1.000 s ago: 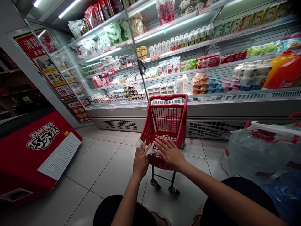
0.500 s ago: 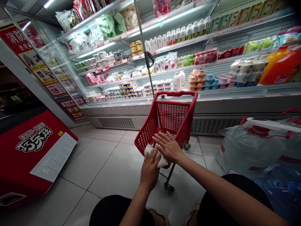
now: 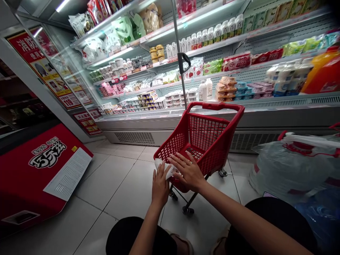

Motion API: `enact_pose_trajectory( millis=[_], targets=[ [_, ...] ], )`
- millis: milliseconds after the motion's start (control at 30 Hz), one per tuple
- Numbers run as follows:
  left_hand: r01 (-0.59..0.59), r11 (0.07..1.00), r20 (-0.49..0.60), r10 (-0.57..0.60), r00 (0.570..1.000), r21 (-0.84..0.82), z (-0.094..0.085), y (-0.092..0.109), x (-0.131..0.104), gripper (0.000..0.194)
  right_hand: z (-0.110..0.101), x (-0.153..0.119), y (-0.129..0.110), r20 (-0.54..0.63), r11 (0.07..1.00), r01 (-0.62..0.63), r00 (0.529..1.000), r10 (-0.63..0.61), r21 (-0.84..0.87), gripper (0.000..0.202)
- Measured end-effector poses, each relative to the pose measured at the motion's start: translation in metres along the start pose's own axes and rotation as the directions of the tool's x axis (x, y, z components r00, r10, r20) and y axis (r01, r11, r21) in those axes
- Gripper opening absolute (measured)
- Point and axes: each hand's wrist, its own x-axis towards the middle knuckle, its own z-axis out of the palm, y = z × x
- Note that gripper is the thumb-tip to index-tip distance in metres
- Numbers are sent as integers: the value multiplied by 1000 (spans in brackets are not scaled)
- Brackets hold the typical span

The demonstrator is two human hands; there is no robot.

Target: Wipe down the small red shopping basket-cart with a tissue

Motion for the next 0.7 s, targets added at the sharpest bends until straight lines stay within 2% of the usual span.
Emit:
enact_pose_trajectory(
  millis=[100, 200, 300, 367, 433, 600, 700],
  targets=[
    [10, 1000, 23, -11, 1000, 30, -9, -13, 7, 53, -11, -16, 12, 39, 996, 76, 996, -74, -45, 70],
    [63, 997, 0, -63, 998, 35, -16, -28, 19, 50, -18, -33, 25, 64, 994, 39, 997, -33, -101, 74],
    [146, 989, -20, -146, 989, 1, -16, -31, 24, 50, -13, -41, 26, 93, 992, 4, 996, 7, -125, 77],
    [176, 984, -28, -177, 984, -30, -12, -22, 19, 51, -6, -42, 19, 88, 991, -35, 995, 47, -126, 84],
    [168, 985, -54, -171, 984, -47, -6, -5, 9, 53, 1, -41, 11, 75, 990, -75, 994, 85, -122, 90],
    [59, 998, -111, -59, 992, -10, 4, 45, -17, 74, 5, -42, -2, 93, 991, -94, 990, 103, -91, 98],
    [-13, 1000, -89, 15, 996, 15, 1, 47, -19, 83, -3, -41, 0, 120, 995, -65, 990, 74, -76, 101]
  ],
)
